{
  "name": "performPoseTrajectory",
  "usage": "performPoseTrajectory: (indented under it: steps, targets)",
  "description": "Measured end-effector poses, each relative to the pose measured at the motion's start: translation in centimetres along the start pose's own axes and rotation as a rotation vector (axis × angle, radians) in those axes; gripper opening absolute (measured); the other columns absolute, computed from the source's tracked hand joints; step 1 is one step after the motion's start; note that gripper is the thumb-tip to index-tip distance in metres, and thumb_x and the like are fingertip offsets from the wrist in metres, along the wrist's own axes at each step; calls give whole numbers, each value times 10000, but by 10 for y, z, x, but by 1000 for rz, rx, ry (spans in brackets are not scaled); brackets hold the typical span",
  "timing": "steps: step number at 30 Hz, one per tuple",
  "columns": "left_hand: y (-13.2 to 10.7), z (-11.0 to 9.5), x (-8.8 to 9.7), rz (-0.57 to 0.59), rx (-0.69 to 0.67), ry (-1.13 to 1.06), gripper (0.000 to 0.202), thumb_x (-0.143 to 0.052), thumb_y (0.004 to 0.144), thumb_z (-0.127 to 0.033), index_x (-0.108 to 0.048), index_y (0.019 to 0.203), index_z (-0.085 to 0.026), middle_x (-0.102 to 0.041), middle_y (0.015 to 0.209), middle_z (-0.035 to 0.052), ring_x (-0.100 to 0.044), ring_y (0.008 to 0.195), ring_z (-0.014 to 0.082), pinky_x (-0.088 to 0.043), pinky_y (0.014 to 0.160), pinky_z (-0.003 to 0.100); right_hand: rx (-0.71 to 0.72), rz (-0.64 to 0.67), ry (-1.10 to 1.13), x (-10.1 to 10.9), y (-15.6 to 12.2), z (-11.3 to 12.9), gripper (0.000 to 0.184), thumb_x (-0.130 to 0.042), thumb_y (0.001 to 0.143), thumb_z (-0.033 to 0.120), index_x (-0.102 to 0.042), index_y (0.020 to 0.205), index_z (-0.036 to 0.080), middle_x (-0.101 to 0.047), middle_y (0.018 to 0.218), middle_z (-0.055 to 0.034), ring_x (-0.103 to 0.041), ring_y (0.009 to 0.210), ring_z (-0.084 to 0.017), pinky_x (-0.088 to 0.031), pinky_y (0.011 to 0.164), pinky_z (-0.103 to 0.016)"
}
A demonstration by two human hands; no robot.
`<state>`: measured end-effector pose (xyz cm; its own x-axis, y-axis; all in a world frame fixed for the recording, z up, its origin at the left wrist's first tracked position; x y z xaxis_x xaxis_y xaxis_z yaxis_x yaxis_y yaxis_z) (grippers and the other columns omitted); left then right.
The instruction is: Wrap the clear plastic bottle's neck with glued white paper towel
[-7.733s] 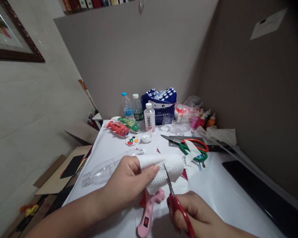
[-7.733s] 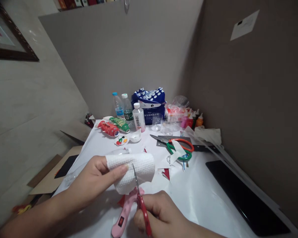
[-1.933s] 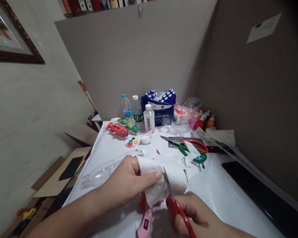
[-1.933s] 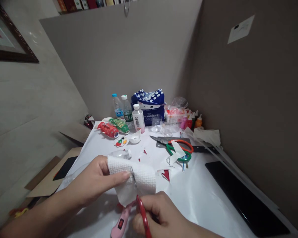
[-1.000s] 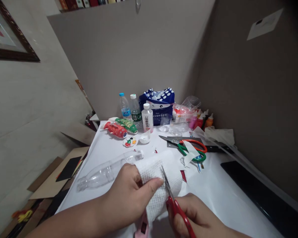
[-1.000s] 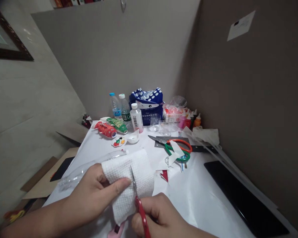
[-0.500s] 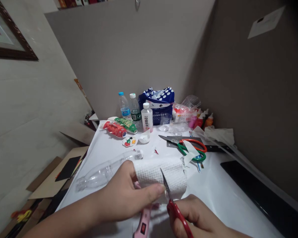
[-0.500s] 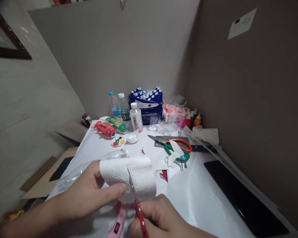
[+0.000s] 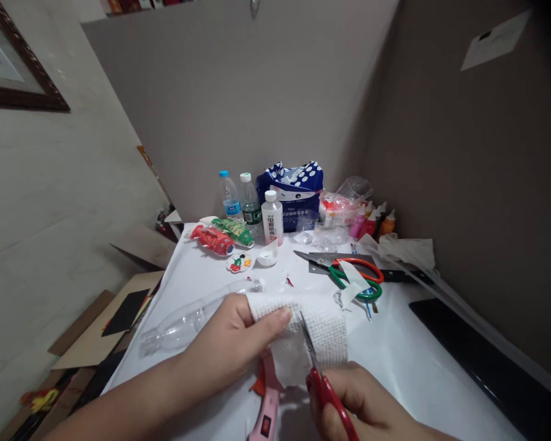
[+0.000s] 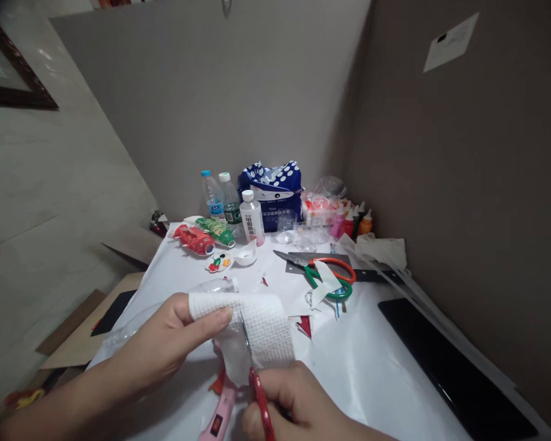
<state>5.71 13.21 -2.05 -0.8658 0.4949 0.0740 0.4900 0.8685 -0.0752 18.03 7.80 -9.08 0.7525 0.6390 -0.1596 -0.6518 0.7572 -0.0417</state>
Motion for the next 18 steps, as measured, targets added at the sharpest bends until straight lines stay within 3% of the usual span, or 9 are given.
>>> performPoseTrajectory:
  steps: [5,10,15,18]
  targets:
    - [-2,-4,-9,-22,3,40,366,-595,881,-416,-679,680,-121,-675,652,32,-568,599,109,-465,584,196,-53,69,28,-4,0,2,641,-543,726,800,-397,617,186,-329,559,71,-266,505,-53,-203,442,-191]
    - [-3,-3,-9,-59,-17,133,362,-566,892,-441,-702,805,-117,-705,733,64,-615,667,150,-495,626,236,-15,-26,-19,2,2,9,662,-538,724,805,-364,575,184,-314,546,71,-263,514,-59,-198,450,-199]
    - [-6,1,-8,-71,2,195,456,-516,914,-468,-674,703,-96,-683,633,75,-607,575,154,-492,590,261,-42,-14,-8,1,4,6,640,-550,745,773,-370,563,186,-320,533,70,-271,503,-61,-206,444,-200]
    - [-6,-2,-7,-83,-35,205,391,-533,914,-428,-680,751,-105,-711,702,71,-633,623,160,-496,601,249,-71,-28,9,2,3,3,613,-595,769,704,-351,550,186,-309,525,76,-253,498,-54,-192,439,-196]
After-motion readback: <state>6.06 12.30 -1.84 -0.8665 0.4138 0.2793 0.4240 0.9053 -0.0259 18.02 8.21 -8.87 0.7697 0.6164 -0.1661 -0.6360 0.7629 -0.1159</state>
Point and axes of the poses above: each hand's wrist, its own y-axis towards the middle knuckle, its own x-axis out of the back of the hand, z = x × y, the point moved 6 cm from there along y, towards the middle knuckle
